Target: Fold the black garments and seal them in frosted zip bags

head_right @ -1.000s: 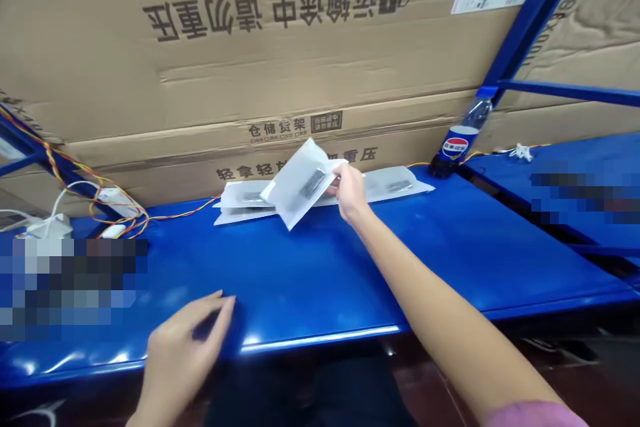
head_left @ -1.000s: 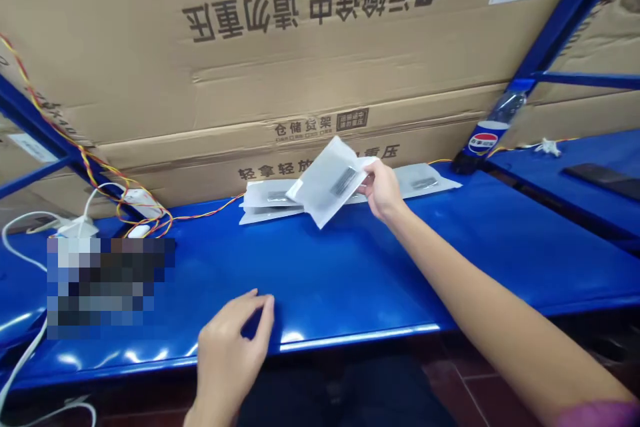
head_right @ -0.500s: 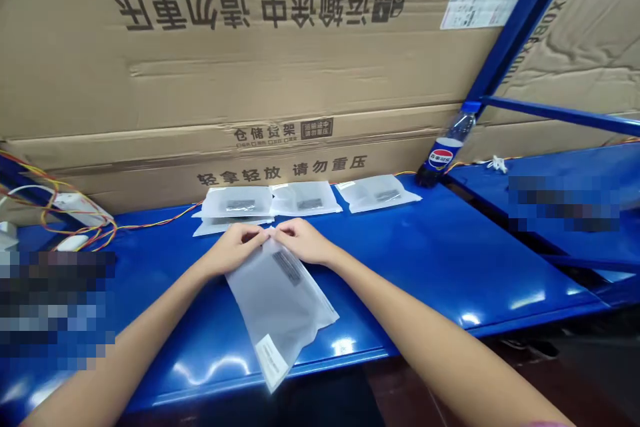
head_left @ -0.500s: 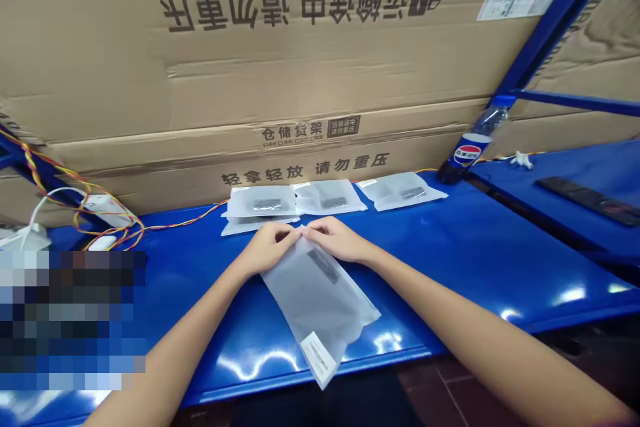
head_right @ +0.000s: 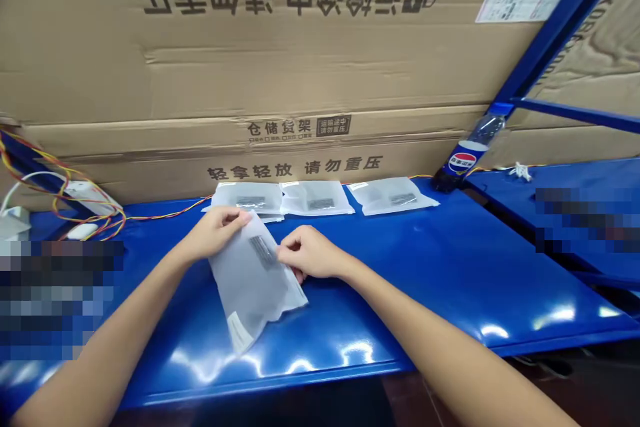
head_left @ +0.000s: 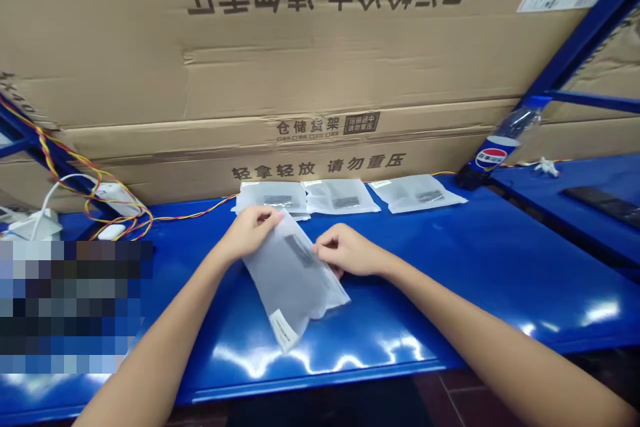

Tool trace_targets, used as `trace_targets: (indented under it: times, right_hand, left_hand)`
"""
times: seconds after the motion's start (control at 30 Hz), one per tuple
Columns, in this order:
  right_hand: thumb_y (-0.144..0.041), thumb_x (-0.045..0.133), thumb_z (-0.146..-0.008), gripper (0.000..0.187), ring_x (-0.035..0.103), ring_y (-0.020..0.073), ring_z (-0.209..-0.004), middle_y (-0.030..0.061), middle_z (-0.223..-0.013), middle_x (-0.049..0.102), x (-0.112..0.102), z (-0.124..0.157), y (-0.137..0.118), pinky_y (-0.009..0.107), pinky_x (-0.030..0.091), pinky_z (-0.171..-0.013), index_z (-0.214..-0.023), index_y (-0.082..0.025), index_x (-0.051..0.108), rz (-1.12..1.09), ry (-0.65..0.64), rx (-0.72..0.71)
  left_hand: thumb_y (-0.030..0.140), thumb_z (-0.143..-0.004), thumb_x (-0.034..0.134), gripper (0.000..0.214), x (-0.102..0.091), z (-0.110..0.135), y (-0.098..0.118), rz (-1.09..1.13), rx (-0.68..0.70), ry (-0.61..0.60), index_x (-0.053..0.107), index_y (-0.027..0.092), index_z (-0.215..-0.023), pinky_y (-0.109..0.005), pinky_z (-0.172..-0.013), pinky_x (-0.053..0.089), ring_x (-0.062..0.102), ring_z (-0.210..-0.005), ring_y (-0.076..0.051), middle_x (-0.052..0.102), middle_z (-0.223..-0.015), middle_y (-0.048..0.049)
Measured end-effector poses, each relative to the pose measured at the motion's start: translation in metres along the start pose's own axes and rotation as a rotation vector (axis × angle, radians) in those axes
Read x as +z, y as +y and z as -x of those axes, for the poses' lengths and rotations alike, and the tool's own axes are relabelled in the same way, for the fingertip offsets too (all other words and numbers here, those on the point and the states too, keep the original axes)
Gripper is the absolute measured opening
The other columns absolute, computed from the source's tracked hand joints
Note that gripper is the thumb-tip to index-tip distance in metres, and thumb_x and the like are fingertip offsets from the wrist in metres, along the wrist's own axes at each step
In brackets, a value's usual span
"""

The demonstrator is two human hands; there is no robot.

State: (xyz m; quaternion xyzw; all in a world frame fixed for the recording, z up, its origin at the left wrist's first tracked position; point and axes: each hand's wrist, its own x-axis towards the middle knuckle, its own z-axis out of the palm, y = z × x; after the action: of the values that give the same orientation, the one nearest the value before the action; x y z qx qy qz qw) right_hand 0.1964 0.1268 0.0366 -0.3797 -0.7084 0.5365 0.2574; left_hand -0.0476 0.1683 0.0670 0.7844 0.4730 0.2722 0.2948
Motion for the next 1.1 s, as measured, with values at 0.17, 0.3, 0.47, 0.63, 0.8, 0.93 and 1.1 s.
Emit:
trace_targets:
  times: [0.17,0.3,0.47,0.63,0.8,0.93,1.1]
  right_hand:
    - [-0.026,0.058,-0.082,0.03,0.061,0.0122,-0.043,-0.0015,-0.052,0.064,0.002,0.008,-0.007,0.021,0.045,-0.045,-0.053,-0.02,0.054,0.008,-0.178,0.117]
    - [-0.036,0.062,-0.086,0.033,0.065,0.0129,-0.047,0.001,-0.057,0.068,-0.006,0.012,-0.012,0.023,0.053,-0.05,-0.058,-0.018,0.065,-0.01,-0.367,0.201]
    - [-0.047,0.069,-0.091,0.041,0.053,0.0085,-0.038,-0.0046,-0.044,0.054,-0.013,0.013,-0.014,0.019,0.043,-0.046,-0.063,-0.018,0.064,0.057,-0.189,0.063]
    - [-0.042,0.064,-0.09,0.028,0.056,0.0108,-0.04,-0.0032,-0.066,0.067,-0.002,0.011,-0.015,0.02,0.034,-0.034,-0.102,-0.018,0.072,-0.021,0.003,0.085]
    - [-0.035,0.067,-0.086,0.018,0.044,0.0077,-0.04,-0.0067,-0.057,0.056,0.012,0.011,-0.018,0.021,0.033,-0.04,-0.08,-0.019,0.066,-0.031,-0.12,0.122]
    - [-0.037,0.08,-0.076,0.025,0.051,0.012,-0.061,-0.0041,-0.066,0.06,0.022,0.01,-0.015,0.024,0.042,-0.055,-0.074,-0.019,0.063,-0.068,-0.072,0.044]
    - [-0.034,0.082,-0.071,0.026,0.057,0.016,-0.071,-0.0031,-0.072,0.064,0.026,0.007,-0.009,0.027,0.046,-0.063,-0.075,-0.019,0.061,-0.109,0.021,0.018]
  left_hand:
    - [0.054,-0.096,0.049,0.045,-0.008,-0.003,-0.018,-0.068,-0.05,0.182,0.045,0.023,-0.063,-0.028,-0.058,0.031,0.042,-0.062,-0.016,0.047,-0.062,0.0015]
    - [0.048,-0.098,0.045,0.042,-0.006,-0.003,-0.018,-0.105,-0.045,0.28,0.042,0.024,-0.064,-0.03,-0.061,0.031,0.044,-0.064,-0.017,0.048,-0.063,0.0008]
    - [0.047,-0.099,0.043,0.041,-0.003,-0.002,-0.011,-0.106,-0.011,0.244,0.041,0.024,-0.065,-0.029,-0.06,0.032,0.042,-0.061,-0.016,0.044,-0.062,0.0023]
    - [0.046,-0.102,0.043,0.042,0.015,0.006,0.005,-0.105,0.049,0.16,0.047,0.022,-0.068,-0.029,-0.061,0.037,0.047,-0.064,-0.017,0.052,-0.064,0.0015]
    - [0.04,-0.105,0.045,0.04,0.033,0.016,0.019,-0.159,0.101,0.144,0.05,0.022,-0.069,-0.03,-0.066,0.039,0.052,-0.066,-0.018,0.059,-0.067,0.0001]
    - [0.035,-0.106,0.045,0.039,0.04,0.02,0.023,-0.235,0.129,0.138,0.051,0.022,-0.07,-0.032,-0.072,0.042,0.057,-0.071,-0.021,0.063,-0.072,-0.0023]
    - [0.036,-0.11,0.042,0.039,0.038,0.017,0.016,-0.339,0.147,0.113,0.057,0.022,-0.077,-0.033,-0.076,0.046,0.064,-0.078,-0.023,0.069,-0.081,-0.0053]
